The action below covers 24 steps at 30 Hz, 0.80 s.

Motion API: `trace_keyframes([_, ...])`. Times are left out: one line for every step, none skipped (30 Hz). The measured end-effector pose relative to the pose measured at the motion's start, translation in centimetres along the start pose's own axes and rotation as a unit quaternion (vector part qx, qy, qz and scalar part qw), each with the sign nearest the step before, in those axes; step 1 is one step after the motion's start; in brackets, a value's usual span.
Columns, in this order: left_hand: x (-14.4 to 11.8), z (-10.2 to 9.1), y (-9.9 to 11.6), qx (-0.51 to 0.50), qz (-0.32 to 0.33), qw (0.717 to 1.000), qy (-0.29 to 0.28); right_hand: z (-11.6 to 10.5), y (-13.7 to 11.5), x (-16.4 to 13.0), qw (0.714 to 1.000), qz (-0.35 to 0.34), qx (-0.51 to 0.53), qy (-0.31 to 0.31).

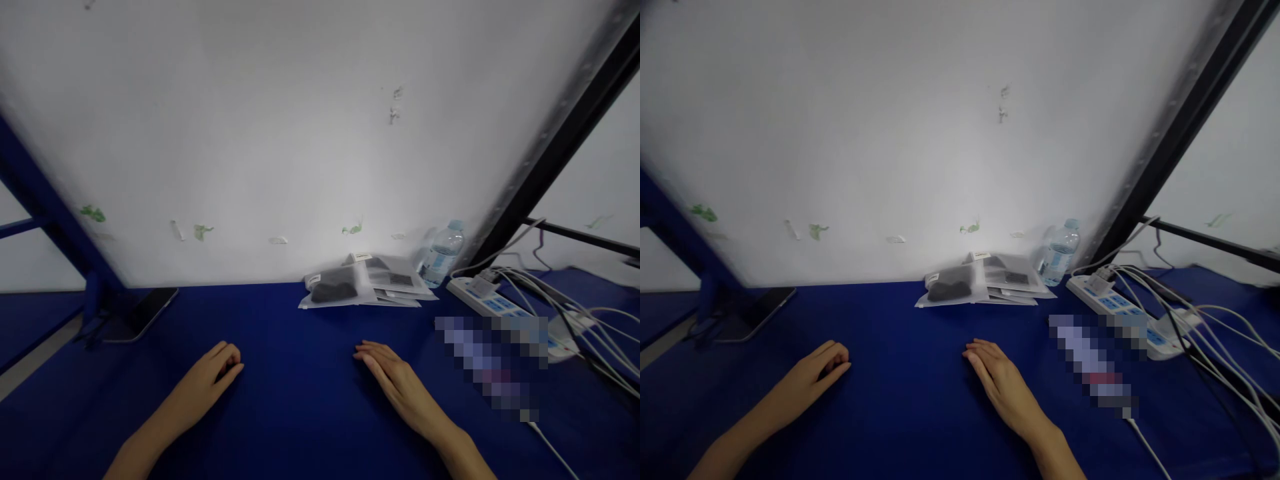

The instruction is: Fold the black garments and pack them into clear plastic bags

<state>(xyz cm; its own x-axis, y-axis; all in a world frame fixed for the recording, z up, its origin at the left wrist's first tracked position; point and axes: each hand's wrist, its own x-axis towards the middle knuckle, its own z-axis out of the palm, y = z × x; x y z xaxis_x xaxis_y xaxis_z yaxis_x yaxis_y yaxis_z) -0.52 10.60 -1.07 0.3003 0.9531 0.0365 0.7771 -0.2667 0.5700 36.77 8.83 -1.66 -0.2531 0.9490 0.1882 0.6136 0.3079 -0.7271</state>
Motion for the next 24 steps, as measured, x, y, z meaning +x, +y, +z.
trace_keyframes([0.01,0.00,0.01,-0.001,0.000,1.000,0.001,0.02,0.04,0.00,1.000,-0.001,-0.002,0.001])
trace_keyframes([0.01,0.01,0.00,-0.003,0.000,1.000,0.002,0.05,0.06,0.00,1.000,-0.002,-0.002,0.002])
trace_keyframes([0.01,0.04,-0.04,-0.006,0.000,1.000,0.004,0.07,0.07,-0.01,1.000,-0.003,-0.002,0.004])
trace_keyframes([0.01,0.07,-0.11,-0.009,0.001,1.000,0.006,0.08,0.07,-0.02,1.000,-0.003,-0.001,0.004])
trace_keyframes([0.01,0.11,-0.19,-0.011,0.002,1.000,0.008,0.09,0.07,-0.03,1.000,-0.004,0.000,0.005])
trace_keyframes([0.01,0.15,-0.26,-0.012,0.003,1.000,0.008,0.10,0.06,-0.03,1.000,-0.005,0.001,0.006])
trace_keyframes([0.01,0.18,-0.33,-0.010,0.004,1.000,0.009,0.10,0.05,-0.03,1.000,-0.006,0.001,0.006])
trace_keyframes([0.01,0.20,-0.38,-0.008,0.006,1.000,0.010,0.10,0.04,-0.02,1.000,-0.007,0.000,0.006])
trace_keyframes([0.02,0.22,-0.41,-0.005,0.007,1.000,0.011,0.09,0.03,0.00,1.000,-0.009,-0.001,0.005])
trace_keyframes([0.03,0.23,-0.42,-0.003,0.008,1.000,0.012,0.08,0.03,0.02,1.000,-0.010,-0.003,0.004])
trace_keyframes([0.04,0.23,-0.43,0.000,0.008,1.000,0.013,0.07,0.03,0.04,1.000,-0.011,-0.005,0.003])
trace_keyframes([0.05,0.24,-0.43,0.002,0.008,1.000,0.013,0.06,0.04,0.07,1.000,-0.011,-0.007,0.001])
trace_keyframes([0.05,0.23,-0.43,0.004,0.007,1.000,0.012,0.05,0.07,0.09,1.000,-0.012,-0.009,0.000])
trace_keyframes([0.05,0.23,-0.44,0.006,0.006,1.000,0.010,0.05,0.10,0.11,1.000,-0.013,-0.011,0.000])
trace_keyframes([0.06,0.23,-0.45,0.008,0.005,1.000,0.007,0.06,0.15,0.13,1.000,-0.015,-0.013,-0.001])
trace_keyframes([0.05,0.22,-0.46,0.009,0.005,1.000,0.005,0.07,0.22,0.14,1.000,-0.017,-0.015,-0.002])
trace_keyframes([0.05,0.22,-0.46,0.010,0.004,1.000,0.004,0.09,0.29,0.15,1.000,-0.019,-0.016,-0.001])
trace_keyframes([0.04,0.21,-0.46,0.009,0.003,1.000,0.003,0.12,0.38,0.16,1.000,-0.020,-0.017,-0.001])
trace_keyframes([0.04,0.20,-0.44,0.008,0.003,1.000,0.004,0.15,0.46,0.16,1.000,-0.021,-0.018,0.000])
trace_keyframes([0.03,0.20,-0.42,0.008,0.002,1.000,0.006,0.18,0.55,0.16,1.000,-0.022,-0.020,0.001])
trace_keyframes([0.02,0.19,-0.39,0.008,0.002,1.000,0.008,0.21,0.62,0.15,1.000,-0.022,-0.021,0.003])
trace_keyframes([0.01,0.19,-0.37,0.009,0.002,1.000,0.010,0.23,0.69,0.15,0.999,-0.023,-0.022,0.004])
trace_keyframes([0.01,0.19,-0.36,0.010,0.003,1.000,0.012,0.25,0.74,0.15,0.999,-0.024,-0.022,0.005])
trace_keyframes([0.01,0.21,-0.36,0.012,0.005,1.000,0.013,0.26,0.78,0.14,0.999,-0.025,-0.021,0.005])
